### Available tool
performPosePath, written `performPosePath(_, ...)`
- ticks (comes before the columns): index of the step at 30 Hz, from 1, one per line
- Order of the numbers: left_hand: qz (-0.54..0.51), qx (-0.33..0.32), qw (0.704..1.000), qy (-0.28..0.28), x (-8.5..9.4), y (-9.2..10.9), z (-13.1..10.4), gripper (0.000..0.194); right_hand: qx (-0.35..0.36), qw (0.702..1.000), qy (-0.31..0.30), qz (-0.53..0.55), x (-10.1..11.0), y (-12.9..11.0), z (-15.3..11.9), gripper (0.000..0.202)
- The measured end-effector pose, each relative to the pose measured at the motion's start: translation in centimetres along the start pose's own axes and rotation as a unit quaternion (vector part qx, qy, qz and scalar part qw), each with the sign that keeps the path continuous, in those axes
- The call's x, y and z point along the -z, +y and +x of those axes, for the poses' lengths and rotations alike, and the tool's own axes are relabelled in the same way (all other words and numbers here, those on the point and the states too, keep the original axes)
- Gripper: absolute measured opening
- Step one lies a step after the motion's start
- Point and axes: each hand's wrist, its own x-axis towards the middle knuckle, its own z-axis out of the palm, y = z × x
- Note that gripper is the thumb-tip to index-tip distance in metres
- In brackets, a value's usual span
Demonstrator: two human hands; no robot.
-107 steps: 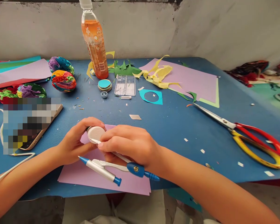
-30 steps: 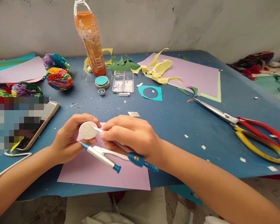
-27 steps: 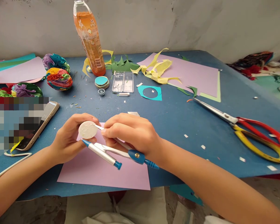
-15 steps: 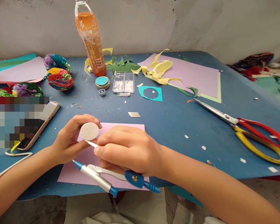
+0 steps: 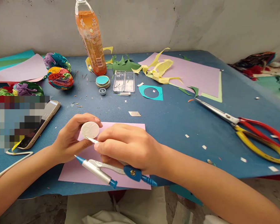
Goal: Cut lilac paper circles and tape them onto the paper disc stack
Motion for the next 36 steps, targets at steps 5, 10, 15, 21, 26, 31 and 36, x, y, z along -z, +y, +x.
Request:
performPosePath(5, 0.012, 0.012, 1.0, 0.015, -0.1, 0.1, 0.0, 0.031, -0.04, 0.999, -0.004, -0.002, 0.4, -0.2, 0.1, 0.016)
performPosePath(10, 0.017, 0.019, 1.0, 0.018, 0.0, -0.1, -0.2, 0.032, -0.046, 0.998, 0.039, 0.004, 0.2, 0.7, -0.4, 0.016)
performPosePath(15, 0.011, 0.018, 1.0, 0.014, 0.0, -0.1, -0.3, 0.033, -0.054, 0.997, 0.049, 0.027, 0.2, 0.5, -0.4, 0.016)
performPosePath(21, 0.001, -0.002, 1.0, 0.01, 0.0, -0.1, -0.1, 0.032, -0.016, 1.0, 0.001, 0.013, 0.3, -0.6, 0.2, 0.017)
performPosePath(26, 0.002, -0.012, 1.0, 0.004, 0.1, -0.2, 0.0, 0.033, -0.004, 1.0, -0.003, 0.005, 0.1, -0.4, 0.2, 0.018)
performPosePath(31, 0.003, -0.012, 1.0, 0.005, 0.0, -0.2, -0.1, 0.032, -0.013, 1.0, -0.007, 0.006, 0.2, -0.3, 0.4, 0.015)
performPosePath(36, 0.0, -0.003, 1.0, 0.015, 0.0, -0.2, 0.0, 0.033, -0.017, 1.0, 0.002, 0.021, 0.2, 0.1, 0.1, 0.016)
